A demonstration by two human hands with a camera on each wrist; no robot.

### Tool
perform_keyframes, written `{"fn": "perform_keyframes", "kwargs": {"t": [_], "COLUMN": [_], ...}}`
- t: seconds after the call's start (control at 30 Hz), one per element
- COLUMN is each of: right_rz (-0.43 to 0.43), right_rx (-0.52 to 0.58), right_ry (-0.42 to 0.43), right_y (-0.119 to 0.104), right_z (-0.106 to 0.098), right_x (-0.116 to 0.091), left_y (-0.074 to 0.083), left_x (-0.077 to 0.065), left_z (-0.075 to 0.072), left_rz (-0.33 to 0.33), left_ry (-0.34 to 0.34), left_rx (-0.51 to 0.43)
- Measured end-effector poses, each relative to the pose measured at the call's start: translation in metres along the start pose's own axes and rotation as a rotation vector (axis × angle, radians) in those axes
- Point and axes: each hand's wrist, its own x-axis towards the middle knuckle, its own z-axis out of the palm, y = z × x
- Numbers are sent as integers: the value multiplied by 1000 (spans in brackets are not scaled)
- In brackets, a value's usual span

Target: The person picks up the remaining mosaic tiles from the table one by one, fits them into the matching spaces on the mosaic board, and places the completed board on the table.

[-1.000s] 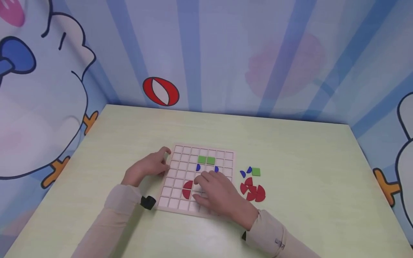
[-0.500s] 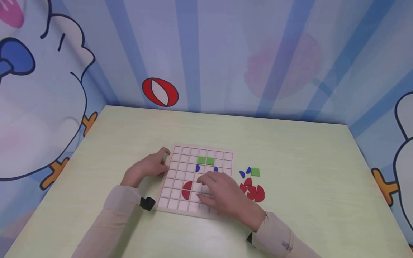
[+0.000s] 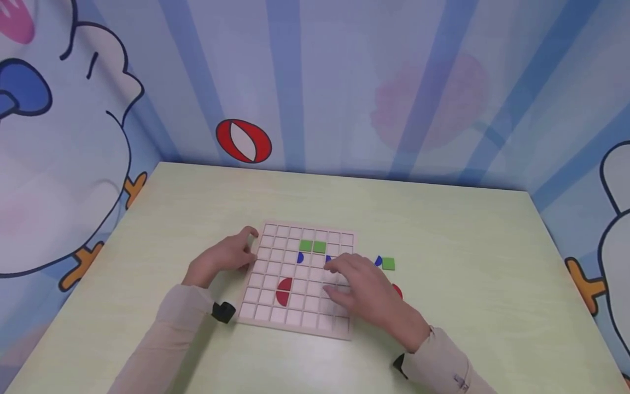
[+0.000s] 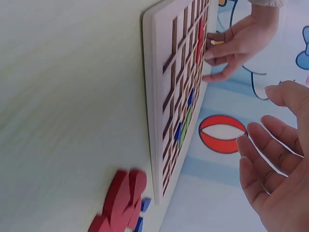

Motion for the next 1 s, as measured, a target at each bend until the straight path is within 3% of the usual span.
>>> {"fn": "perform_keyframes", "kwargs": {"t": [0.6, 0.77, 1.0], "right_rz": [115, 194, 141], "right_rx": [-31, -57, -233], "right_ry": [100, 6, -149], "right_y": [37, 44, 55], "right_z": [-29, -30, -16], "right_x": [-20, -23, -26], "left_y": [3, 2, 3], "left_x": [-2, -3, -3], "left_z": [-2, -2, -2], "left_rz": [-16, -14, -9], "left_ry": [-13, -15, -18], "left_rx": [-17, -19, -26]}}
